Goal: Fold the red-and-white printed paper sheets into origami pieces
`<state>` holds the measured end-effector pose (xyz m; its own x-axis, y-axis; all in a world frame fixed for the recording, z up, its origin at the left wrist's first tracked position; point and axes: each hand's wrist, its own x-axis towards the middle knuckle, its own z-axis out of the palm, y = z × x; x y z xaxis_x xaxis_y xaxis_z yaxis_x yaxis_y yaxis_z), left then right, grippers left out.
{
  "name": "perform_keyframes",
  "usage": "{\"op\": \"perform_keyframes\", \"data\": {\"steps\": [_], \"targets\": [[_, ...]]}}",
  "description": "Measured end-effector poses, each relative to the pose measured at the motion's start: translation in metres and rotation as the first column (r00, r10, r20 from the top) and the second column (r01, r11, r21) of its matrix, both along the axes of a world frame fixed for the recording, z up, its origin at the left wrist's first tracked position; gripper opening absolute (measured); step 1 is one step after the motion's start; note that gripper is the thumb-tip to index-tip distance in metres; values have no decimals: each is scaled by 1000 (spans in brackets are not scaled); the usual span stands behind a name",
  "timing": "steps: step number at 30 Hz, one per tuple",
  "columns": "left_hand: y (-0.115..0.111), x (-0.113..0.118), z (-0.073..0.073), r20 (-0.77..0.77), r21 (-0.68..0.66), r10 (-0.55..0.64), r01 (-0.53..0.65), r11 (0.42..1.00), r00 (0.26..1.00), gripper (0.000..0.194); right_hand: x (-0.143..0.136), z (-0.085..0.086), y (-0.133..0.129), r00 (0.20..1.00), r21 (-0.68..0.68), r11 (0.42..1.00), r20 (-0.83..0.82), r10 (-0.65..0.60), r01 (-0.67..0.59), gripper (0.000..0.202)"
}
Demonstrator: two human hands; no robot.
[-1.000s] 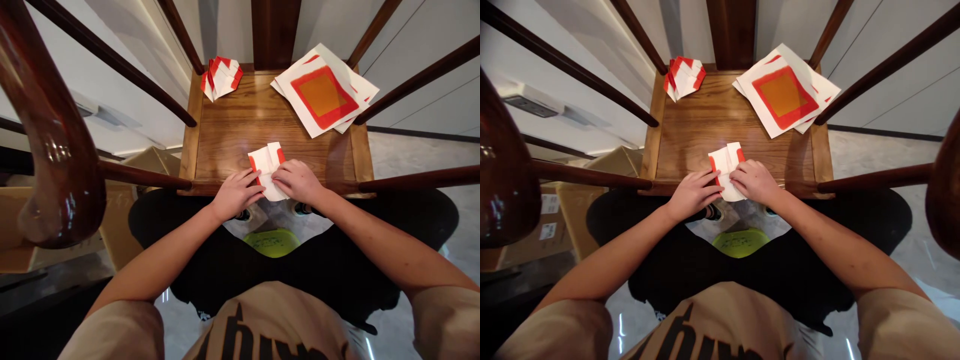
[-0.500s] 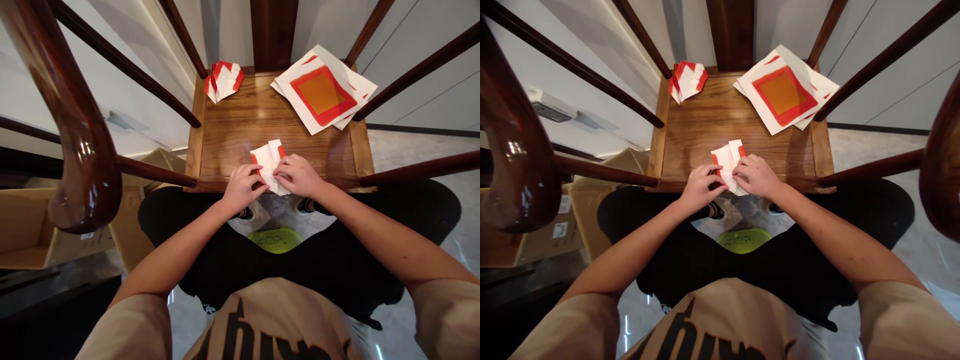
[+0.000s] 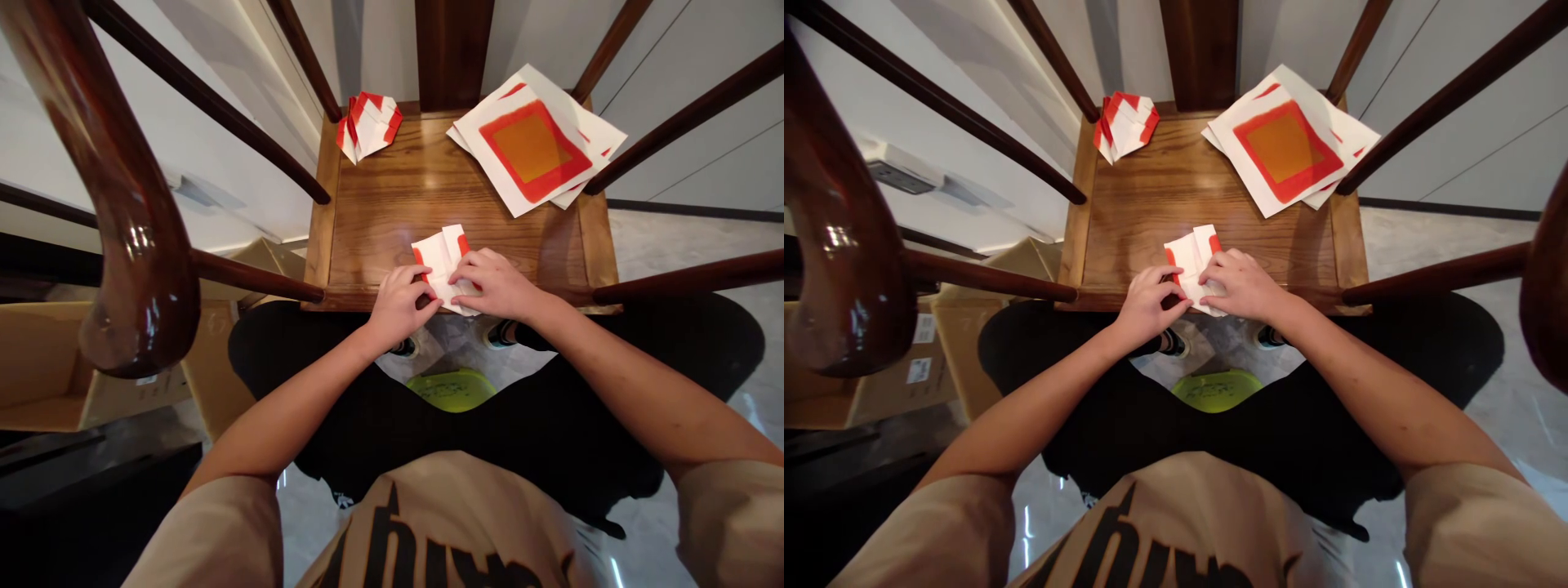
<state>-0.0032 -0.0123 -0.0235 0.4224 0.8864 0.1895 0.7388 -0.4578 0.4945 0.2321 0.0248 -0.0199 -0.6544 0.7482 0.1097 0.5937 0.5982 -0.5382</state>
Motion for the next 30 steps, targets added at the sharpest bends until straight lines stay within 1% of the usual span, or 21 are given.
{"op": "perform_keyframes", "data": {"steps": [8, 10, 13, 16, 18, 19, 20, 23, 24, 25, 27, 30], "targets": [[-2, 1, 1, -13, 10, 0, 1, 1000, 1000, 13, 0, -4, 0, 1000, -8, 1000, 23, -9, 9, 29], [-3, 1, 2, -6, 19, -3, 3, 1000, 1000, 15, -1, -3, 0, 1000, -16, 1000, -8, -21, 21, 27], [-1, 0, 5, 31, 11, 2, -2, 1000, 1000, 21, -2, -1, 2, 992, -40, 998, -114, -50, 46, 22], [3, -3, 7, 87, -6, 53, -53, 999, 995, 28, -4, -1, 3, 977, -72, 994, -192, -92, 79, 20], [7, -5, 6, 100, -8, 105, -104, 995, 989, 25, -6, -4, 3, 971, -64, 992, -204, -123, 112, 19], [8, -5, 6, 89, -5, 124, -124, 992, 988, 20, -7, -5, 2, 969, -50, 990, -207, -137, 129, 18], [9, -5, 5, 66, 0, 137, -137, 991, 988, 21, -8, -7, 1, 966, -33, 989, -210, -151, 147, 18], [7, -2, 3, -24, 26, 134, -133, 991, 991, 52, -10, -11, -3, 945, 18, 974, -247, -214, 226, 19], [5, -1, 3, -40, 36, 133, -132, 991, 990, 57, -10, -12, -4, 933, 33, 964, -263, -247, 264, 20], [3, 1, 3, -45, 42, 141, -139, 989, 989, 58, -11, -12, -4, 920, 46, 952, -275, -278, 302, 21], [-1, 2, 5, -29, 38, 189, -188, 981, 982, 52, -11, -13, -4, 908, 66, 934, -268, -323, 352, 23], [-1, -1, 7, -5, -14, 267, -267, 964, 964, 40, -12, -16, -3, 920, 78, 931, -204, -335, 356, 23]]}}
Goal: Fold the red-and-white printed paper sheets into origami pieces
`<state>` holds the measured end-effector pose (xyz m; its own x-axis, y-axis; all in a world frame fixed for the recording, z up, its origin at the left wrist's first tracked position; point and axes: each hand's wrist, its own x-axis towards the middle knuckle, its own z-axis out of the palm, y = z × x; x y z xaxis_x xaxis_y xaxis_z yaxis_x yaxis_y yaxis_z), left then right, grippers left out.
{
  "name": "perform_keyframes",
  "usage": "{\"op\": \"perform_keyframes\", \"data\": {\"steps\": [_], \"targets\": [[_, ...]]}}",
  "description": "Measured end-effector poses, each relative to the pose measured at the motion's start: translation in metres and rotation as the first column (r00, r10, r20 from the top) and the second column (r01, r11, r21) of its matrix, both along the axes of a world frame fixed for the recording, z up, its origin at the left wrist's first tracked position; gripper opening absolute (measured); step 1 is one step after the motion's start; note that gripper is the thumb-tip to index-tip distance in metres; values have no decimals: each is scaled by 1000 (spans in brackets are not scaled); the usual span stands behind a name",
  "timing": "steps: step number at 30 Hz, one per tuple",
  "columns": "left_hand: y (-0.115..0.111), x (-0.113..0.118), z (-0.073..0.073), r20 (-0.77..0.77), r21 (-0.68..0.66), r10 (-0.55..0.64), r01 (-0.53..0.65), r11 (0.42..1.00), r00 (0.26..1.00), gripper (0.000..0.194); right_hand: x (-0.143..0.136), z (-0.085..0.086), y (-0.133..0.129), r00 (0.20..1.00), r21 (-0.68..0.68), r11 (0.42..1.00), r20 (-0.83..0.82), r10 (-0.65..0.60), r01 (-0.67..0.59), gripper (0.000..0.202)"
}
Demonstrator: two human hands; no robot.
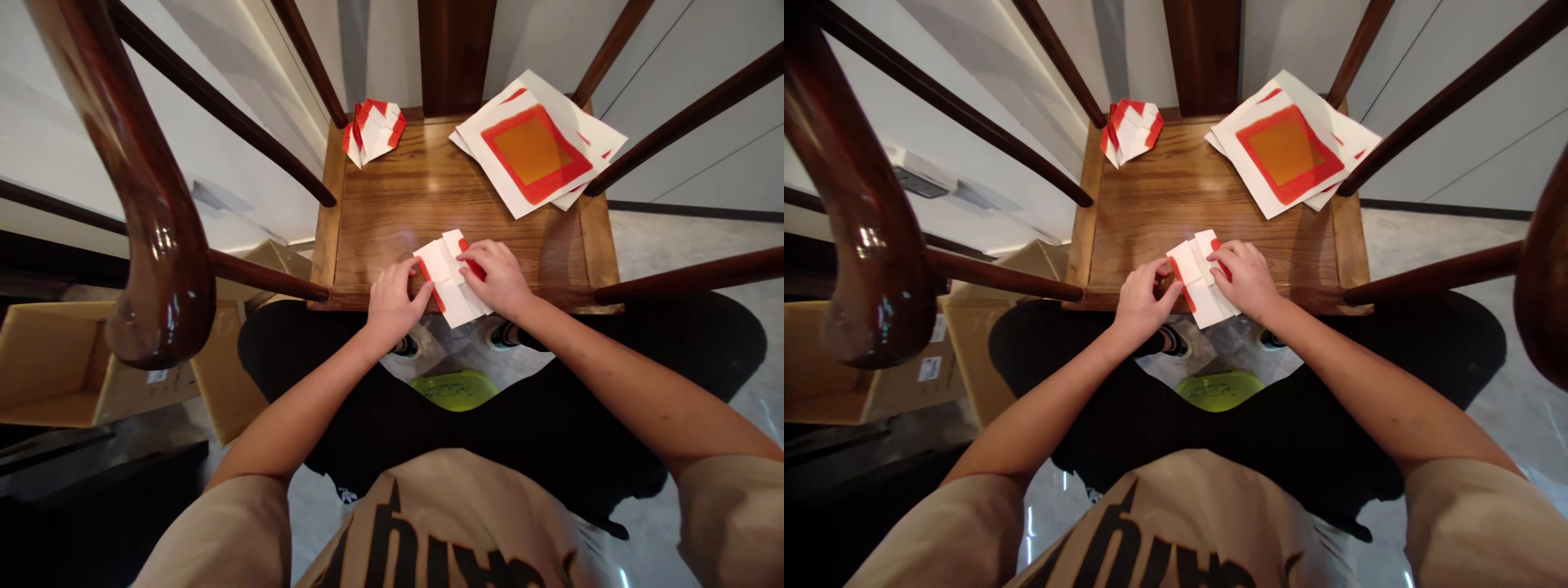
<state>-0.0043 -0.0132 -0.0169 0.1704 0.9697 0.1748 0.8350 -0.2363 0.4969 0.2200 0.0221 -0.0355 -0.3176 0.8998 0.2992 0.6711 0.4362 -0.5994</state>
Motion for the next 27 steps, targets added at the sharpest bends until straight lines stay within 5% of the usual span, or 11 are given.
{"op": "perform_keyframes", "data": {"steps": [5, 11, 21, 27], "targets": [[7, -13, -1, -49, 3, -95, 95, 995, 994, 17, 1, -2, 6, 1000, -41, 999, -2, -6, 6, 23], [6, -13, -2, -78, 83, -252, 258, 963, 965, 15, 8, -4, 14, 999, -63, 997, -14, 52, -52, 25], [2, -2, -12, -80, 187, -229, 240, 953, 970, 22, 6, -9, 14, 999, -40, 998, 2, 41, -41, 24], [1, -3, -17, -176, 232, -300, 336, 913, 937, 20, 6, -8, 13, 999, -44, 998, 12, 35, -35, 23]]}}
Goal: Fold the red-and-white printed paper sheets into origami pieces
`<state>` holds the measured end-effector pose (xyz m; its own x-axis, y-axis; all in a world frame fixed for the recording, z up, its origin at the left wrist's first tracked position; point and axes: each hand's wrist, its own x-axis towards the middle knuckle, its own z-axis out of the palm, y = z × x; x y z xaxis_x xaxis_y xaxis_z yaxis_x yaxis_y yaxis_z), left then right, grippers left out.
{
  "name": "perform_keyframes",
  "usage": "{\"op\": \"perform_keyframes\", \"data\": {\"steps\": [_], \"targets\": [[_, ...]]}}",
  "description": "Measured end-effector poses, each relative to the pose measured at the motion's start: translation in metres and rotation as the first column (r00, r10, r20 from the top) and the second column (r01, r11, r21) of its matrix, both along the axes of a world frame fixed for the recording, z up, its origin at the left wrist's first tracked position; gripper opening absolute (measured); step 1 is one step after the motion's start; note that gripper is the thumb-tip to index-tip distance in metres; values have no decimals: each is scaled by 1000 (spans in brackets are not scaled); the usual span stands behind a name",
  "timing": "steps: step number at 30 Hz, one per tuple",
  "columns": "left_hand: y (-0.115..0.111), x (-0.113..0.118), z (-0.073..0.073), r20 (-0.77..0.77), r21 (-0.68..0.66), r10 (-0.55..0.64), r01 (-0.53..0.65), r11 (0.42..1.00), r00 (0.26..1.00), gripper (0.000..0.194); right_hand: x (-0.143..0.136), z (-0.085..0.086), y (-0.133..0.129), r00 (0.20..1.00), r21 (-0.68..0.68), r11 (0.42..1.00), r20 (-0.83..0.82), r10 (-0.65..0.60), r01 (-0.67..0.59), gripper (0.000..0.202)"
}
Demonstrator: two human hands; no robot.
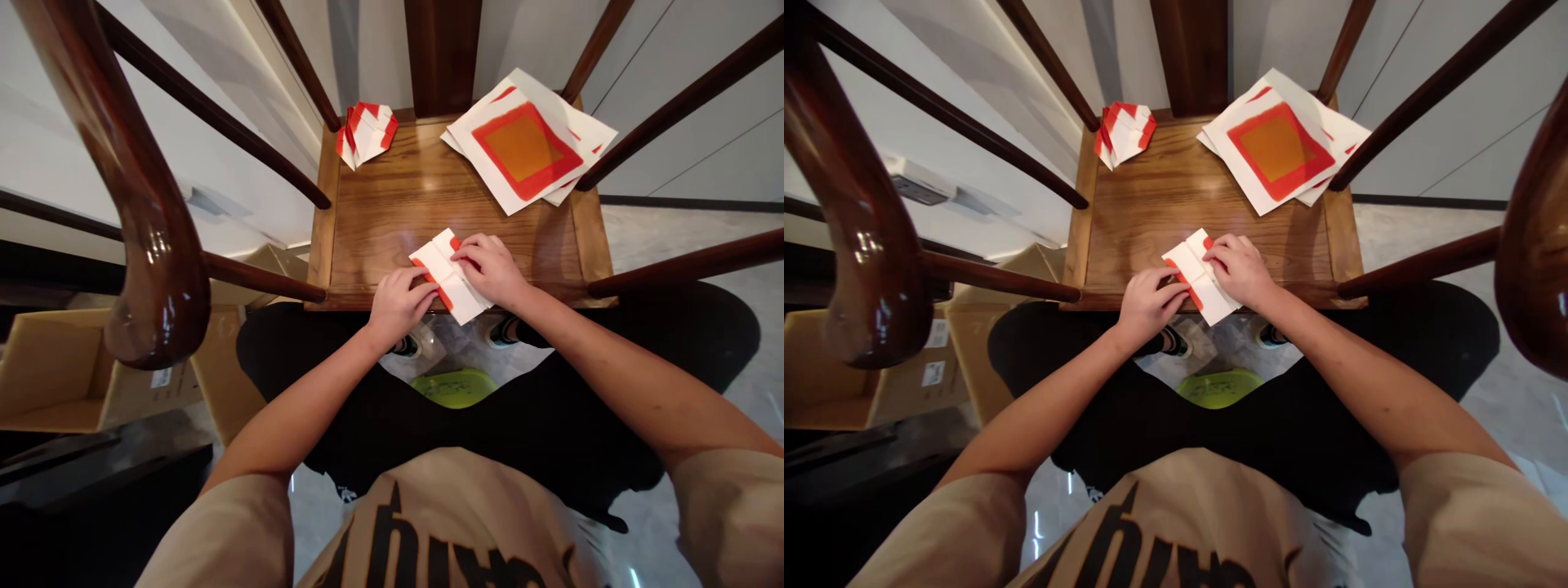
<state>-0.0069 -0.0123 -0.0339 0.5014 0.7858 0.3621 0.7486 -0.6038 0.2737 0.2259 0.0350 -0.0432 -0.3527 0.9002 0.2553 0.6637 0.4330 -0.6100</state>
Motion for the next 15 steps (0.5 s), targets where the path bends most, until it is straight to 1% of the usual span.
{"op": "perform_keyframes", "data": {"steps": [5, 8, 12, 15], "targets": [[-1, -2, 0, -62, 16, -17, 18, 1000, 998, 22, 0, 5, -2, 1000, -2, 1000, 19, 6, -6, 22], [-1, -2, 1, -94, 21, -30, 32, 999, 995, 24, 0, 9, -5, 996, 8, 999, 81, 34, -35, 24], [-5, -3, 3, -139, -31, -65, 61, 998, 988, 29, 0, 10, -11, 978, 62, 996, 201, 57, -71, 31], [-11, -6, 5, -189, -77, -104, 91, 993, 976, 40, -2, 11, -15, 963, 94, 992, 263, 62, -89, 33]]}}
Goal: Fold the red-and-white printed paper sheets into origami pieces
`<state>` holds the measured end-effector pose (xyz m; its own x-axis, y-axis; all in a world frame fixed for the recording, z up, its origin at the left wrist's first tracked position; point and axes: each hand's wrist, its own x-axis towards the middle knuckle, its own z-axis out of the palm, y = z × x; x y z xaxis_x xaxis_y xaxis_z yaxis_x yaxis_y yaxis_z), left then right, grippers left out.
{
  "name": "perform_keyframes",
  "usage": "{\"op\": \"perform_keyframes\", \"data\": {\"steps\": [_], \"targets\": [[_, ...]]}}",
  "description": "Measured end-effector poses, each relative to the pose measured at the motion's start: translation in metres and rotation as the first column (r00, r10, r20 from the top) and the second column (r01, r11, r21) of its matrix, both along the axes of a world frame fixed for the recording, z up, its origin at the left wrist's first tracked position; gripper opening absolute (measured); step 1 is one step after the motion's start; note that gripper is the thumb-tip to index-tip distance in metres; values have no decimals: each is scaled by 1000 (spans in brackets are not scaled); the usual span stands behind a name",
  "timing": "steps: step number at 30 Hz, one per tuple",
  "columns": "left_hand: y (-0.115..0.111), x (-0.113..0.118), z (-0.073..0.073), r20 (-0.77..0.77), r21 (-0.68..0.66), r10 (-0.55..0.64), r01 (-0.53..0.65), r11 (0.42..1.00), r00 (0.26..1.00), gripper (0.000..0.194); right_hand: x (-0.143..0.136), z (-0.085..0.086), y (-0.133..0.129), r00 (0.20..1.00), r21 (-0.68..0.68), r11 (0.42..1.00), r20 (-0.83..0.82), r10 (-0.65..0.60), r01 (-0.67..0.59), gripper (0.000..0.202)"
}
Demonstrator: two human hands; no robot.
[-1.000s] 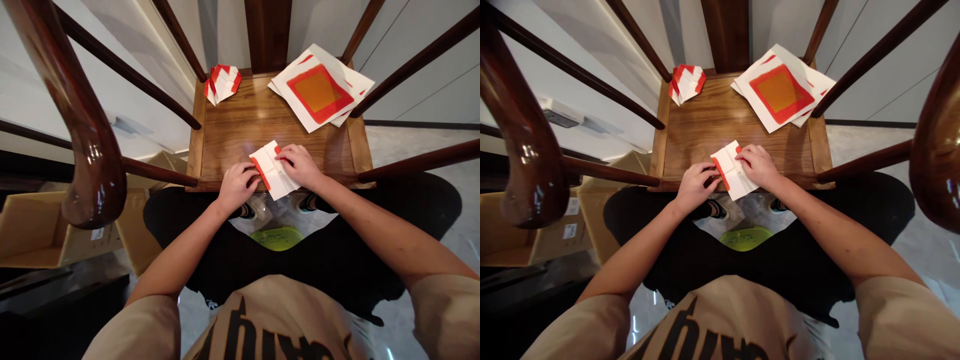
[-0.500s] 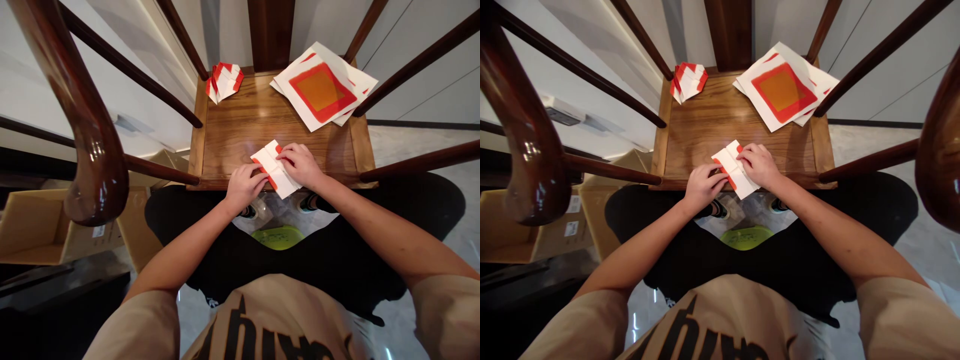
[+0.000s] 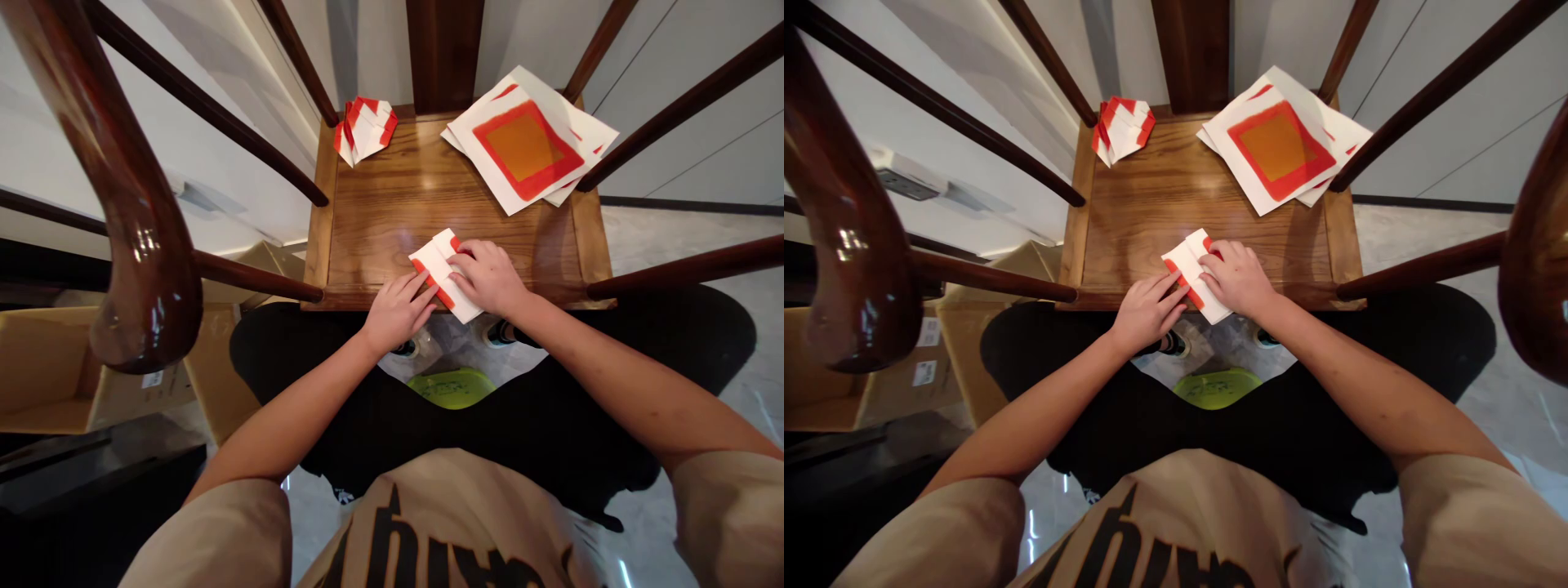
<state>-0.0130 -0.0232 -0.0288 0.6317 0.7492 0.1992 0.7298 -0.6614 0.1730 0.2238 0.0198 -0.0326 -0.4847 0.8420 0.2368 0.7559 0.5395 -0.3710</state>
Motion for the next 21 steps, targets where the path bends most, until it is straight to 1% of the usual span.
{"op": "perform_keyframes", "data": {"steps": [3, 5, 8, 10, 12, 16, 21], "targets": [[-4, -3, 0, -38, -27, -30, 29, 999, 999, 52, -2, 1, -3, 999, 35, 999, 0, 34, -34, 36], [-4, -6, 0, -45, -42, -42, 40, 998, 998, 55, -2, 2, -4, 998, 61, 997, -18, 56, -55, 38], [-2, -8, -1, -39, -60, -57, 54, 997, 998, 53, -2, 2, -4, 991, 70, 989, -40, 130, -127, 32], [0, -10, -1, -38, -63, -71, 68, 996, 997, 50, 0, 2, -2, 982, 48, 983, -50, 180, -178, 29], [2, -12, 0, -41, -59, -85, 82, 995, 996, 47, 2, 2, 0, 977, 18, 979, -55, 205, -204, 28], [6, -14, 2, -48, -45, -107, 105, 994, 993, 45, 6, 2, 3, 974, -12, 975, -50, 219, -220, 28], [8, -9, 6, -39, -15, -94, 93, 996, 995, 40, 5, -1, 2, 980, -16, 982, -62, 188, -189, 28]]}}
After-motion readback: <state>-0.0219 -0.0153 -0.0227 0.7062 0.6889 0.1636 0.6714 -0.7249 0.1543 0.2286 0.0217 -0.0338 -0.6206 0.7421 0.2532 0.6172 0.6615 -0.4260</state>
